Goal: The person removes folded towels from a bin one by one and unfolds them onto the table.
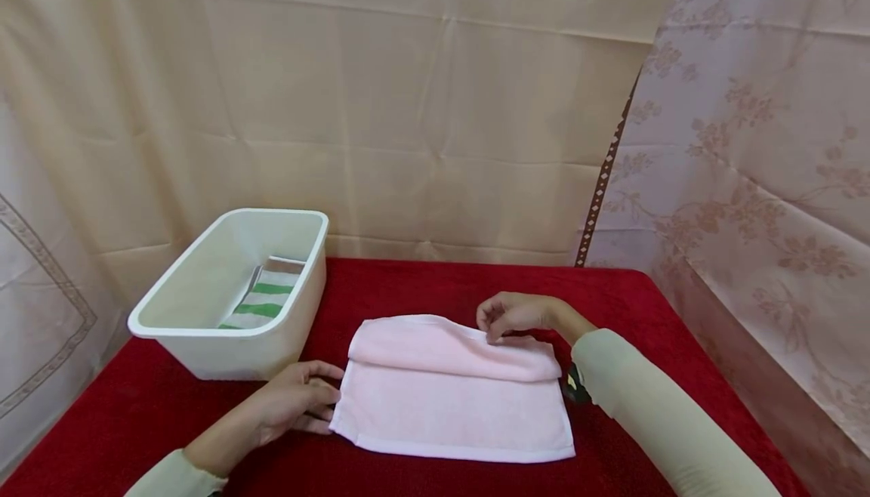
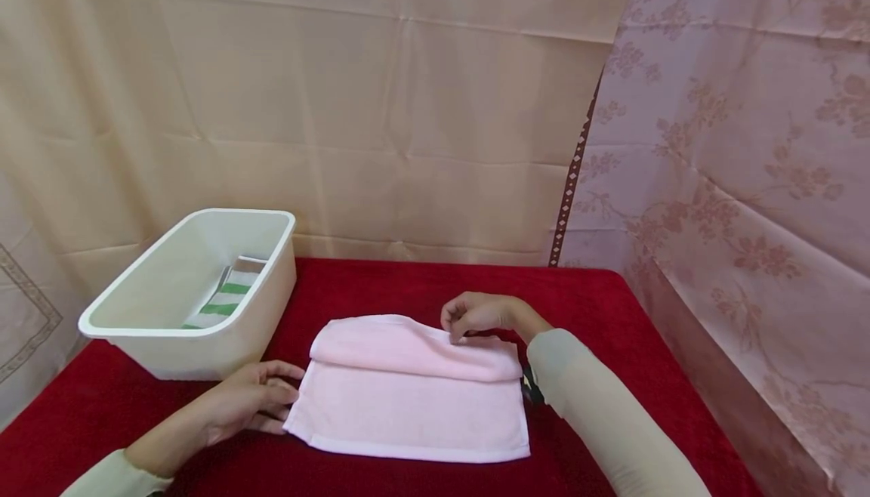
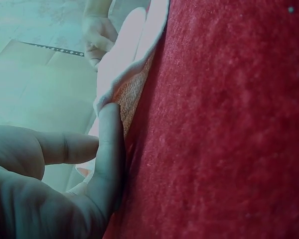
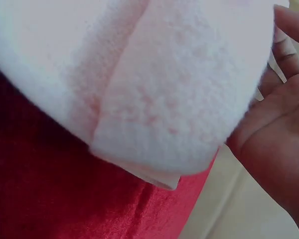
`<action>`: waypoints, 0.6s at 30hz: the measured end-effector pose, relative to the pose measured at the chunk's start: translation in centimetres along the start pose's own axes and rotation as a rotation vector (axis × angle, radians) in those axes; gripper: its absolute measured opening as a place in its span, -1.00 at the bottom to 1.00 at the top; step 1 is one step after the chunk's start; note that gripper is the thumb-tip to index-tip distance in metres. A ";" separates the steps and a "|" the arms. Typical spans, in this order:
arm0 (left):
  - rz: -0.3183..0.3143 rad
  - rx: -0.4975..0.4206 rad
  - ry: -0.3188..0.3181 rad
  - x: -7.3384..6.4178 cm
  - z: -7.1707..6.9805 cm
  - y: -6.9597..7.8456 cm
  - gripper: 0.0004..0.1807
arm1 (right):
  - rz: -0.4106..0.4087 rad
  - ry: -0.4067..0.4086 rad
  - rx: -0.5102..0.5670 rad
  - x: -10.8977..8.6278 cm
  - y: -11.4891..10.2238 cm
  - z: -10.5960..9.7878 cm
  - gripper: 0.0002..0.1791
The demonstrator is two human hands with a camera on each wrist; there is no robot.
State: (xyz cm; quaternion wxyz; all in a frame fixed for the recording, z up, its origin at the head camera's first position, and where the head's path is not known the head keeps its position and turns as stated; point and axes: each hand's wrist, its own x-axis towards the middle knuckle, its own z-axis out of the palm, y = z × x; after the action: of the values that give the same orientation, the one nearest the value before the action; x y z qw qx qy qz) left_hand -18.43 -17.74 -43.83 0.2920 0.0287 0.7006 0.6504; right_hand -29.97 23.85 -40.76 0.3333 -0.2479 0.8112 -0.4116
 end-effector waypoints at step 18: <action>0.467 0.836 0.352 5.5 4.2 5.8 -0.82 | -0.047 0.097 -0.075 -0.1 0.4 -0.1 -0.87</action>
State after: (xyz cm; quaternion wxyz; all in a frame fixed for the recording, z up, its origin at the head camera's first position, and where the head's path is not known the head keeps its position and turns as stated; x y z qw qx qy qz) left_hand -23.05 -10.76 -40.47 -0.0204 0.1890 0.9145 0.3572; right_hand -29.98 24.21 -41.05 0.2742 -0.2590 0.8351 -0.4004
